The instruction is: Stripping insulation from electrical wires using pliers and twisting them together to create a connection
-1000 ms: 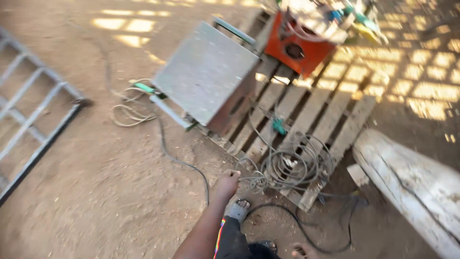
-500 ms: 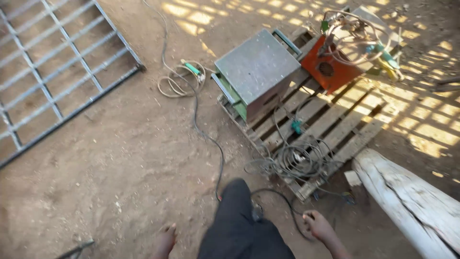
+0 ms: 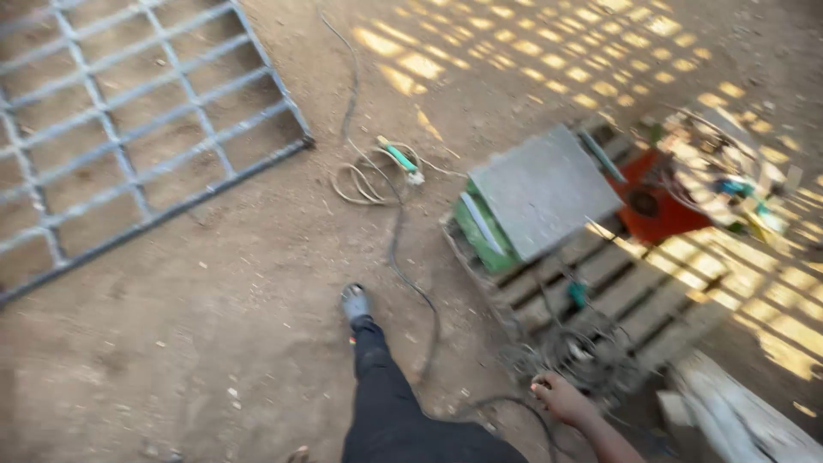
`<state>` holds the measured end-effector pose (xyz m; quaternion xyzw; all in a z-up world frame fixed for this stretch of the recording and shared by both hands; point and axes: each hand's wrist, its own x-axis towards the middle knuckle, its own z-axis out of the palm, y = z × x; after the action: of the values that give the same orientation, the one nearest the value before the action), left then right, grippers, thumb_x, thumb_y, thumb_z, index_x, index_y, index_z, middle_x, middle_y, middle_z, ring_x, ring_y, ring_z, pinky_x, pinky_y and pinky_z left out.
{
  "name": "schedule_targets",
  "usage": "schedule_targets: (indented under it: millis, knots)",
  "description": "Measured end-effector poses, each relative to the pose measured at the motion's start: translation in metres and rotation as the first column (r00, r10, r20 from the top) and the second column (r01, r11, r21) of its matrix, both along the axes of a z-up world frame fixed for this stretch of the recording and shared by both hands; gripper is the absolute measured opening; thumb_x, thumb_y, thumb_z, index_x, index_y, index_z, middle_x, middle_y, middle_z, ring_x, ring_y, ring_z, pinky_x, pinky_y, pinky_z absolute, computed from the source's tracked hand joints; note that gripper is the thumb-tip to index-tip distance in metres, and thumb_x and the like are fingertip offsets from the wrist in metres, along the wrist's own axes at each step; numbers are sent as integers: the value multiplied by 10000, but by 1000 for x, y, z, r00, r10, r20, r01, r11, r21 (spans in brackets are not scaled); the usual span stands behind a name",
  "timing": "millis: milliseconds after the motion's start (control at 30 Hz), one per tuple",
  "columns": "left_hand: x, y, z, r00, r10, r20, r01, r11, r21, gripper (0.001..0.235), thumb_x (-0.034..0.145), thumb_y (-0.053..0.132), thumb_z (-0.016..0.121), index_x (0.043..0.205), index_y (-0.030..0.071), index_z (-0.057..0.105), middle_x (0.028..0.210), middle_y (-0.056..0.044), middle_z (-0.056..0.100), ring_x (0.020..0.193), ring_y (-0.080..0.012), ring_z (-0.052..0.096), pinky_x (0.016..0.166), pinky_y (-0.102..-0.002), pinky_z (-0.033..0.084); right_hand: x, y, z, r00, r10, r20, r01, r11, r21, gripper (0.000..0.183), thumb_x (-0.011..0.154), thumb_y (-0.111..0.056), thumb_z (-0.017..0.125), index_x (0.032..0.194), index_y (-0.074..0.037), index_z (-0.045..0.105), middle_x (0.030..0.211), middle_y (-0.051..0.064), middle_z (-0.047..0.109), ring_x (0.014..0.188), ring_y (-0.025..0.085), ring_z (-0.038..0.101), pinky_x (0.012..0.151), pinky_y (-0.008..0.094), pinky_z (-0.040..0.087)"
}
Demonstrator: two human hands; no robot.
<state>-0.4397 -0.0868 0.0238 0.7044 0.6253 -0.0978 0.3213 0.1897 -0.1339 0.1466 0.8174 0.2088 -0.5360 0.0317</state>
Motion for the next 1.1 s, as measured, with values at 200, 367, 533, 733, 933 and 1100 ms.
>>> schedule_targets:
  millis: [200,367,533,733,933,1100]
  knots:
    - [-54,299,88,917,390,84,-387,920,-55,361,903,447,664,1117,157,644,955,-141,704,749,-330,641,667,-468,482,-115,287,148,992,-12,-123,50,950,309,347,976,-326,591,1275,-170,673,1125,39,733,936,166,720,857,329,526]
    - [-14,534,221,703,705,90,-686,706,-175,477,1039,503,542,943,125,816,884,-98,811,814,-285,727,742,-461,489,-104,357,187,988,-10,-152,79,885,459,341,969,-272,599,1278,-141,664,1035,16,728,843,129,697,886,287,501]
    - [53,650,263,516,772,372,-735,622,-271,177,1089,218,533,1076,57,605,949,-108,711,761,-225,640,706,-384,471,-44,362,136,996,-47,78,31,981,192,403,943,-402,614,1240,-153,724,1241,92,774,1158,235,719,982,357,504]
    - [127,694,202,661,732,163,-657,670,-345,314,1012,394,613,996,85,666,850,-88,653,775,-231,619,717,-416,502,84,379,-58,886,-380,-264,449,845,291,176,905,-157,739,974,4,721,692,174,683,633,244,626,603,389,520]
    - [155,753,104,434,901,31,-754,381,-535,304,1035,341,547,875,82,528,749,-103,522,551,-243,478,535,-386,345,178,711,44,984,155,87,-177,850,496,207,939,-261,636,928,-128,794,734,7,743,679,114,629,647,314,481]
    - [184,859,84,159,987,-20,-657,91,-748,325,1096,224,540,880,124,319,742,-87,258,563,-218,248,643,-418,192,159,993,216,1000,10,-15,0,825,565,274,1041,-323,539,1151,-91,632,954,88,648,844,223,622,791,407,489]
